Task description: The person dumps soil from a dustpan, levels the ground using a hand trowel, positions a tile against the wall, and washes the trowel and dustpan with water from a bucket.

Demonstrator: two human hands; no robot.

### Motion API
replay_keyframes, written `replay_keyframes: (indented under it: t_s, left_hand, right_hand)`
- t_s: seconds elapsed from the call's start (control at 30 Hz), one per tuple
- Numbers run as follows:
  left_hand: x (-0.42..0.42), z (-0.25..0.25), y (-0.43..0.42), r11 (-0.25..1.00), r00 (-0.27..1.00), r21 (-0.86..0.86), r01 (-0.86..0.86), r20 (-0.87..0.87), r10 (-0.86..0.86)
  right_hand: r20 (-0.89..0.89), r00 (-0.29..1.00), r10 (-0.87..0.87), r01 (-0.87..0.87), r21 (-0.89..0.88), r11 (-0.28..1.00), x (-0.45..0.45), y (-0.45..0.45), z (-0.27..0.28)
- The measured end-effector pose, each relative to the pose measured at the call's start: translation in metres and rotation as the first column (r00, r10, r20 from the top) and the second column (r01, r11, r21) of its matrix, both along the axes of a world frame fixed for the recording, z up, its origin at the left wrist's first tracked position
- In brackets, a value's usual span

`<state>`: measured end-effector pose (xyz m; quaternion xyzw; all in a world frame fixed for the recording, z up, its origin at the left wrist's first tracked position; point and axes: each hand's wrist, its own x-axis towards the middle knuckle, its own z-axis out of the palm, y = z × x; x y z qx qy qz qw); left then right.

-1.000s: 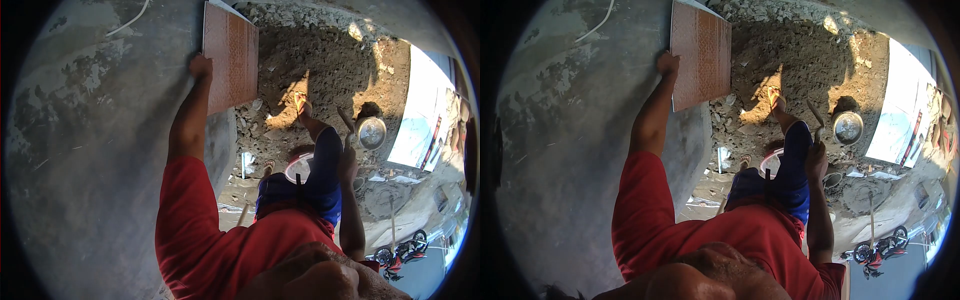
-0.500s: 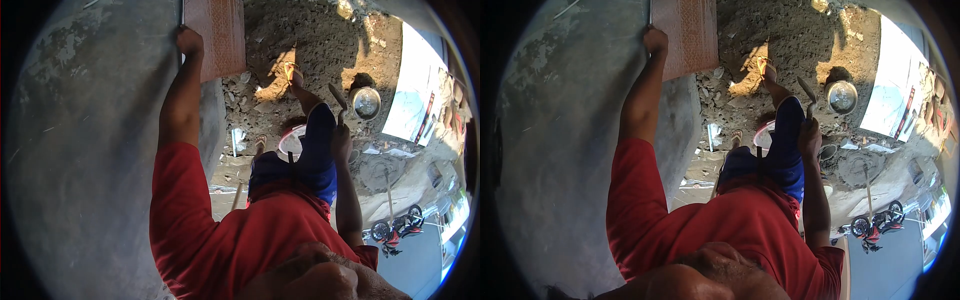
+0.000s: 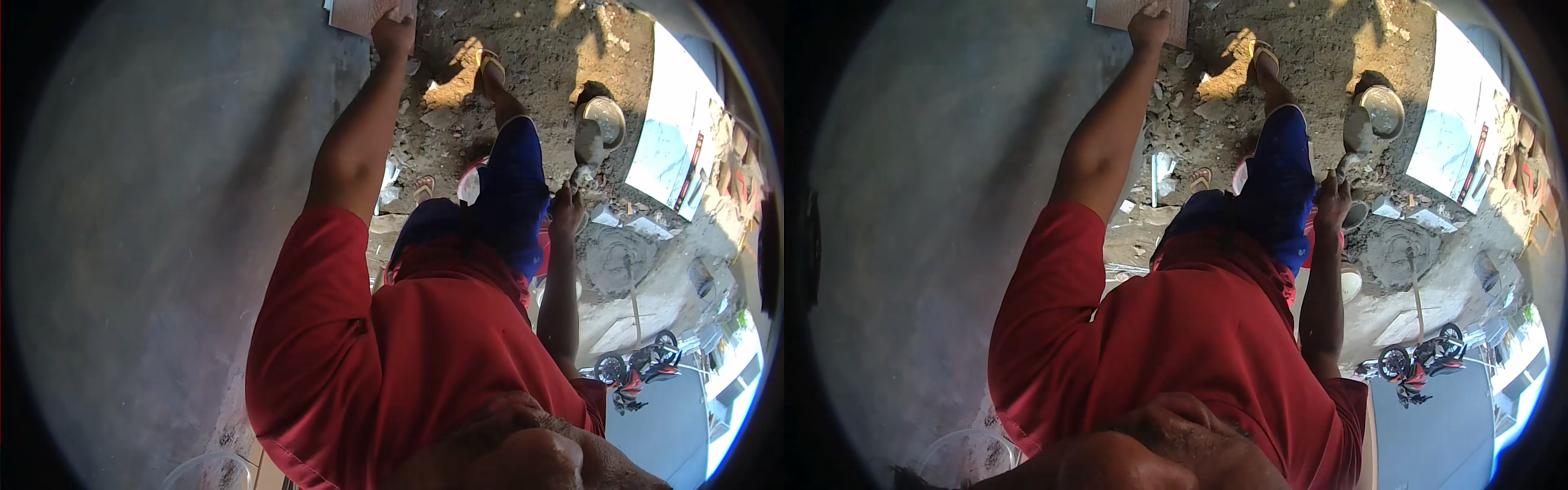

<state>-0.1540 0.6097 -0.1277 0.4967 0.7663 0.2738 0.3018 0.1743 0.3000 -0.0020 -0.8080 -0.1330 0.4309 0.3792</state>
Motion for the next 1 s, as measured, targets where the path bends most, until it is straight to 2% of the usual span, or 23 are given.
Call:
replay_keyframes:
  t_s: [0.03,0.07,0.1,0.13,0.17,0.2,0.27,0.3,0.37,0.4,0.47,0.5,0.57,0.6,0.63,0.7,0.73,0.77,0.8,0.87,0.93,0.97,1.0]
  left_hand:
    - [0.002,-0.028,-0.049,0.993,0.992,-0.015,-0.12,0.038,0.121]
    - [0.0,-0.062,-0.106,0.987,0.992,-0.103,-0.123,-0.05,0.119]
    - [-0.001,-0.064,-0.165,0.916,0.97,-0.402,-0.008,-0.227,-0.091]
    - [-0.003,-0.085,-0.221,0.707,0.986,-0.702,-0.087,-0.164,-0.041]
    - [-0.013,-0.083,-0.278,0.575,0.918,-0.787,0.225,-0.025,-0.395]
    - [-0.012,-0.08,-0.321,0.391,0.873,-0.871,0.298,0.083,-0.481]
    - [-0.017,-0.13,-0.427,0.337,0.823,-0.884,0.324,0.088,-0.561]
    - [-0.019,-0.15,-0.473,0.317,0.769,-0.868,0.381,0.107,-0.63]
    - [-0.032,-0.178,-0.541,0.309,0.662,-0.815,0.49,0.117,-0.74]
    - [-0.04,-0.168,-0.552,0.305,0.622,-0.79,0.533,0.121,-0.774]
    - [-0.043,-0.133,-0.553,0.351,0.867,-0.886,0.304,0.106,-0.486]
    - [-0.043,-0.133,-0.551,0.303,0.878,-0.914,0.27,0.104,-0.468]
    - [-0.052,-0.147,-0.574,0.237,0.886,-0.942,0.237,0.11,-0.451]
    - [-0.059,-0.172,-0.587,0.223,0.893,-0.944,0.243,0.128,-0.432]
    - [-0.064,-0.19,-0.599,0.204,0.9,-0.947,0.246,0.146,-0.411]
    - [-0.06,-0.202,-0.628,0.205,0.917,-0.962,0.182,0.091,-0.39]
    - [-0.058,-0.211,-0.633,0.228,0.929,-0.967,0.114,0.022,-0.37]
    - [-0.054,-0.204,-0.626,0.163,0.917,-0.979,0.121,0.047,-0.397]
    - [-0.048,-0.194,-0.612,0.102,0.904,-0.987,0.126,0.071,-0.422]
    - [-0.035,-0.189,-0.609,0.092,0.882,-0.993,0.075,0.024,-0.47]
    - [-0.033,-0.203,-0.634,0.254,0.847,-0.964,0.074,-0.074,-0.526]
    - [-0.037,-0.219,-0.655,0.372,0.852,-0.926,0.07,-0.139,-0.505]
    - [-0.025,-0.194,-0.62,0.272,0.836,-0.962,0.021,-0.132,-0.532]
  right_hand:
    - [0.008,1.0,0.02,-0.02,0.011,1.0,-0.005,-0.025,0.012]
    - [-0.04,0.999,0.007,-0.007,0.005,1.0,-0.009,-0.053,0.022]
    - [-0.094,0.995,-0.016,0.016,0.003,1.0,-0.015,-0.08,0.03]
    - [-0.092,0.993,0.068,-0.072,-0.033,0.997,-0.02,-0.103,0.035]
    - [-0.087,0.985,0.149,-0.155,-0.068,0.985,-0.021,-0.124,0.037]
    - [-0.08,0.987,0.142,-0.146,-0.051,0.988,-0.018,-0.145,0.03]
    - [-0.241,0.969,-0.053,0.0,-0.214,0.977,-0.018,-0.177,0.004]
    - [-0.232,0.97,-0.073,0.023,-0.21,0.977,-0.019,-0.188,-0.012]
    - [-0.134,0.991,-0.014,-0.04,-0.39,0.92,-0.025,-0.207,-0.047]
    - [-0.128,0.992,-0.022,-0.03,-0.391,0.92,-0.031,-0.208,-0.064]
    - [-0.08,0.997,0.005,-0.04,-0.45,0.892,-0.041,-0.211,-0.097]
    - [-0.061,0.998,0.034,-0.059,-0.471,0.88,-0.043,-0.204,-0.122]
    - [-0.08,0.923,0.375,-0.376,-0.379,0.846,-0.027,-0.23,-0.207]
    - [-0.014,0.882,0.471,-0.423,-0.464,0.778,-0.04,-0.203,-0.201]
    - [-0.011,0.886,0.464,-0.414,-0.468,0.781,-0.039,-0.197,-0.226]
    - [0.211,0.534,0.819,-0.671,-0.484,0.562,-0.028,-0.188,-0.289]
    - [0.166,0.518,0.839,-0.678,-0.519,0.521,-0.019,-0.172,-0.313]
    - [0.116,0.502,0.857,-0.687,-0.548,0.477,-0.011,-0.152,-0.334]
    - [0.143,0.513,0.847,-0.642,-0.59,0.489,0.0,-0.132,-0.353]
    - [0.178,0.498,0.849,-0.603,-0.633,0.486,0.021,-0.074,-0.363]
    - [0.384,0.483,0.787,-0.504,-0.613,0.609,0.064,-0.035,-0.417]
    - [0.468,0.523,0.713,-0.441,-0.567,0.696,0.086,-0.01,-0.441]
    - [0.564,0.529,0.634,-0.436,-0.461,0.773,0.106,0.01,-0.464]
